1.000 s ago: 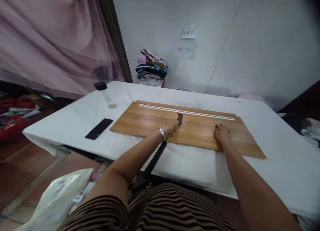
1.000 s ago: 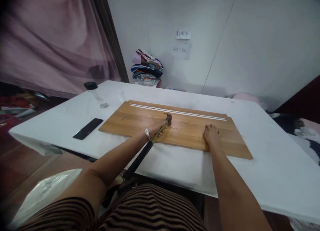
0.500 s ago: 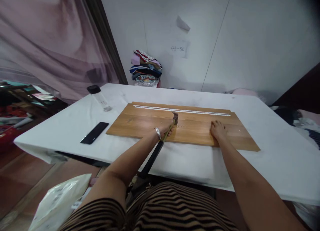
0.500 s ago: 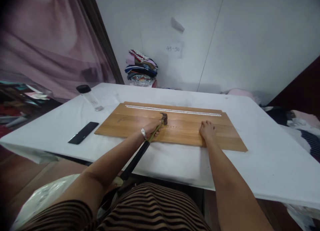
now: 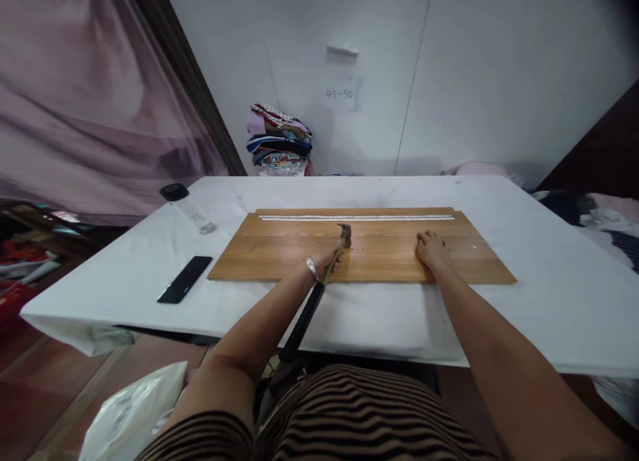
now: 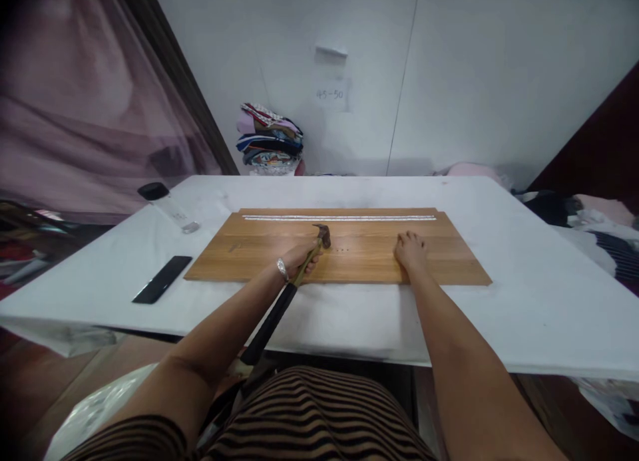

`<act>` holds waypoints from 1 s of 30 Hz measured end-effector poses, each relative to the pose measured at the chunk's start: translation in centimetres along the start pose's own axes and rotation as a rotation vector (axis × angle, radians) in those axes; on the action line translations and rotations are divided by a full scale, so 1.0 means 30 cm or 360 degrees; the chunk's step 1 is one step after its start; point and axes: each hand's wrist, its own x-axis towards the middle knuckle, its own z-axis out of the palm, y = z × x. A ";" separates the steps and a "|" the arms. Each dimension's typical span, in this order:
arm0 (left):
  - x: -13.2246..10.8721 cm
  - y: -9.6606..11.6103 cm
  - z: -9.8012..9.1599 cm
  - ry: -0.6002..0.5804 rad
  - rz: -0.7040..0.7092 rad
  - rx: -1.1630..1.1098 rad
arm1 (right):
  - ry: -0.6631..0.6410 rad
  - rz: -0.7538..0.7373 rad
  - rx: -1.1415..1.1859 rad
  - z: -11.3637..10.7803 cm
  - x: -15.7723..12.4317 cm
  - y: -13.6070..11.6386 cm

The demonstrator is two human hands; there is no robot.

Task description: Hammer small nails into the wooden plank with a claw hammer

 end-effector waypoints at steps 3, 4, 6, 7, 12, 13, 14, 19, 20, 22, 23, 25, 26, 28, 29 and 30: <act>-0.004 -0.002 -0.001 -0.0017 0.0027 -0.0028 | 0.0006 -0.0006 0.0017 0.003 0.001 0.002; -0.004 -0.003 -0.002 -0.0025 0.0032 -0.0036 | 0.0006 -0.0005 0.0021 0.004 0.001 0.003; -0.004 -0.004 -0.004 -0.0021 0.0021 -0.0034 | 0.0012 -0.0004 0.0029 0.005 0.002 0.004; -0.004 -0.004 -0.004 -0.0011 0.0006 -0.0027 | 0.0015 -0.0005 0.0035 0.006 0.002 0.005; -0.008 0.001 -0.004 0.0008 -0.0021 -0.0011 | 0.0016 0.0000 0.0026 0.008 0.001 0.003; -0.010 0.003 -0.003 -0.0001 -0.0011 -0.0012 | 0.0013 0.0009 0.0015 0.008 0.001 0.002; -0.012 0.005 -0.003 -0.0007 0.0003 -0.0011 | 0.0010 0.0015 0.0008 0.007 0.000 0.000; -0.017 0.010 0.000 -0.0003 0.0013 0.0014 | 0.0012 0.0016 0.0057 0.005 -0.001 -0.004; -0.017 0.010 0.000 -0.0007 0.0002 0.0021 | 0.0015 0.0014 0.0068 0.005 0.000 -0.004; -0.017 0.012 -0.001 -0.0011 -0.0005 0.0031 | 0.0018 0.0008 0.0082 0.004 0.000 -0.004; -0.017 0.012 -0.002 -0.0009 0.0004 0.0030 | 0.0019 0.0006 0.0087 0.005 0.000 -0.004; -0.015 0.012 -0.005 -0.0015 0.0027 0.0021 | 0.0023 0.0006 0.0094 0.006 0.000 -0.003; -0.013 0.012 -0.007 -0.0023 0.0035 0.0016 | 0.0027 0.0008 0.0097 0.007 0.000 -0.002; -0.008 0.008 -0.010 -0.0032 0.0034 0.0013 | 0.0034 0.0014 0.0100 0.009 0.001 -0.001; -0.005 0.006 -0.011 -0.0031 0.0027 0.0017 | 0.0036 0.0016 0.0100 0.010 0.002 0.000; -0.003 0.004 -0.011 -0.0026 0.0016 0.0023 | 0.0033 0.0016 0.0098 0.012 0.003 0.001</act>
